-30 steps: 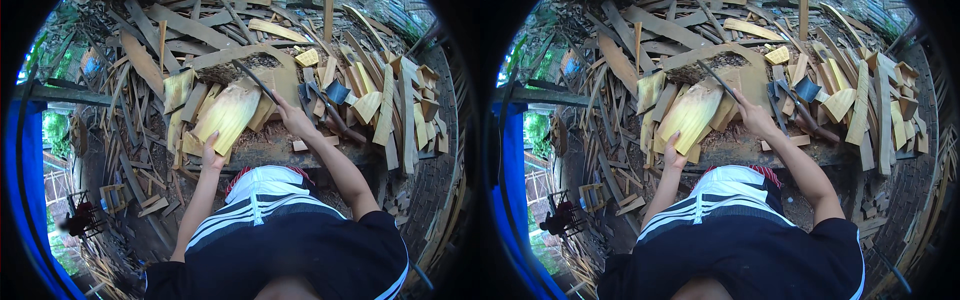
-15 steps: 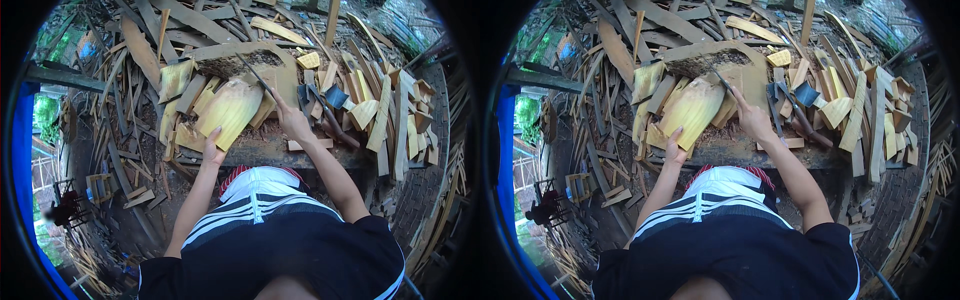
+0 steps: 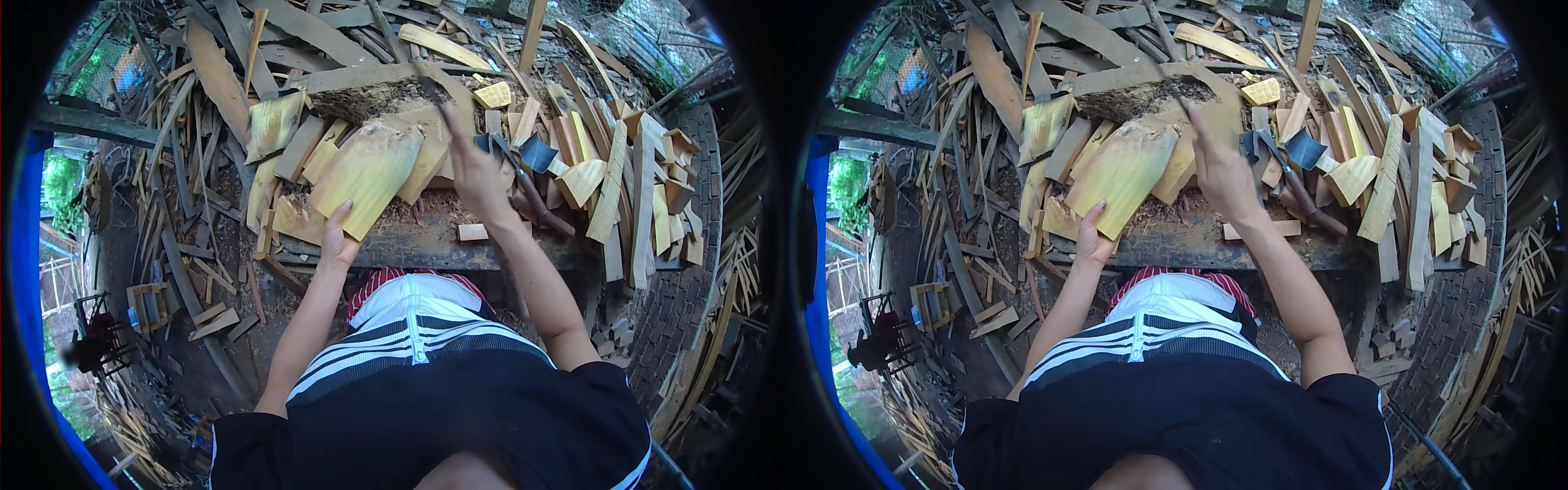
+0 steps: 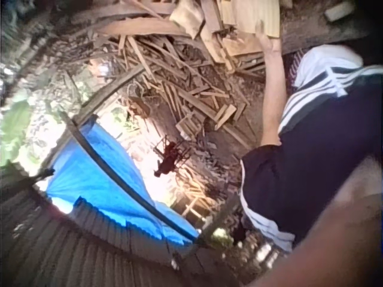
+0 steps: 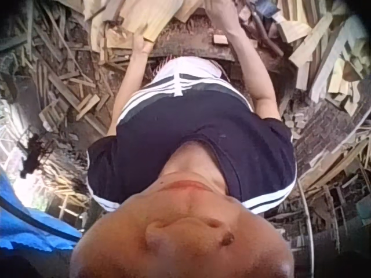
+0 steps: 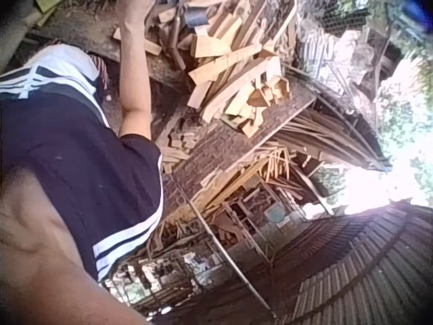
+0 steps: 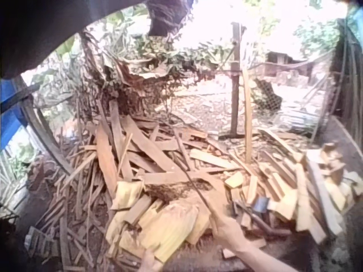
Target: The person marks and scrapes a piece of wood with a metal rod, shapes it by shaving the edges with a curved blade, and holds the wood piece by hand.
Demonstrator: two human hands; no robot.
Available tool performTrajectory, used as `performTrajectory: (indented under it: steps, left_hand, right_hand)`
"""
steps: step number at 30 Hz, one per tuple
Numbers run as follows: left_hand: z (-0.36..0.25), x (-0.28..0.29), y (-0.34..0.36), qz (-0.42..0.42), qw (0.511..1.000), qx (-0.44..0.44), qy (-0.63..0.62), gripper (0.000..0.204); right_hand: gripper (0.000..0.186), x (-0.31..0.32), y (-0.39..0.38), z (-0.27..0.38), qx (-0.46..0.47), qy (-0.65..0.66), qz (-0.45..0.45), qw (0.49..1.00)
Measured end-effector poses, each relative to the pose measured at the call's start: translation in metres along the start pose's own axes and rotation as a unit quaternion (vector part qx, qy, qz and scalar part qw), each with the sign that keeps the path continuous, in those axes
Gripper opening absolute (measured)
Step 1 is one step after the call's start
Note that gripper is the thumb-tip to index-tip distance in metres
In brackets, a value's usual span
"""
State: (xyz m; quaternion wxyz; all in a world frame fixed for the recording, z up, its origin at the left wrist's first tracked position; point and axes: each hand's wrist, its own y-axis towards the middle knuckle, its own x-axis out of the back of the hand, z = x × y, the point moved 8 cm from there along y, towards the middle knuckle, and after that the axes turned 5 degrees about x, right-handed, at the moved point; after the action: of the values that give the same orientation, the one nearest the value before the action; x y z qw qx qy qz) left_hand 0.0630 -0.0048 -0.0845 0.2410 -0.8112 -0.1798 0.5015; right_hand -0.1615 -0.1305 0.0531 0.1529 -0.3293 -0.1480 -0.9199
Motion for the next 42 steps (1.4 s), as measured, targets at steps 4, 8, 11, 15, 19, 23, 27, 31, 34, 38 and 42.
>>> performTrajectory:
  steps: [4, 8, 11, 15, 19, 23, 27, 31, 34, 38, 42]
  left_hand:
    - [-0.002, 0.002, 0.008, -0.019, 0.999, -0.023, 0.020, 0.046]
    - [0.001, 0.005, 0.008, 0.008, 0.999, -0.022, 0.022, 0.048]
    - [-0.001, 0.006, 0.006, 0.003, 0.999, -0.029, 0.034, 0.049]
    - [0.003, 0.016, 0.003, -0.004, 1.000, -0.023, 0.017, 0.050]
    - [0.005, 0.004, 0.005, -0.007, 0.999, -0.024, 0.027, 0.049]
    - [0.002, 0.016, 0.012, -0.004, 1.000, -0.017, 0.004, 0.049]
    - [0.009, 0.013, 0.015, 0.011, 1.000, -0.017, 0.000, 0.049]
    - [0.011, 0.023, 0.005, 0.005, 1.000, 0.002, -0.018, 0.048]
    - [0.006, 0.026, 0.010, -0.025, 1.000, 0.004, -0.008, 0.046]
    - [0.012, 0.015, 0.013, 0.004, 1.000, 0.009, -0.022, 0.047]
    - [0.021, 0.024, 0.018, -0.003, 0.999, 0.039, -0.037, 0.048]
  right_hand:
    - [0.052, -0.046, -0.015, -0.052, -0.034, -0.169, 0.094, 0.980]
    - [0.051, -0.042, -0.007, -0.059, -0.168, 0.084, 0.139, 0.972]
    - [0.051, 0.004, 0.013, -0.004, -0.087, 0.027, 0.045, 0.995]
    - [0.053, 0.034, 0.020, 0.056, 0.072, 0.080, -0.104, 0.989]
    - [0.051, -0.046, -0.013, -0.054, -0.080, -0.064, 0.099, 0.990]
    - [0.052, -0.051, -0.010, -0.063, -0.154, 0.036, 0.143, 0.977]
    - [0.053, -0.044, -0.005, -0.078, -0.133, 0.022, 0.144, 0.980]
    - [0.052, -0.004, 0.008, 0.004, -0.035, -0.017, 0.062, 0.997]
    - [0.052, 0.002, 0.005, 0.024, 0.046, -0.018, -0.015, 0.999]
    - [0.051, -0.046, -0.016, -0.060, -0.069, -0.133, 0.122, 0.981]
    - [0.053, -0.052, -0.013, -0.091, -0.111, 0.053, 0.138, 0.983]
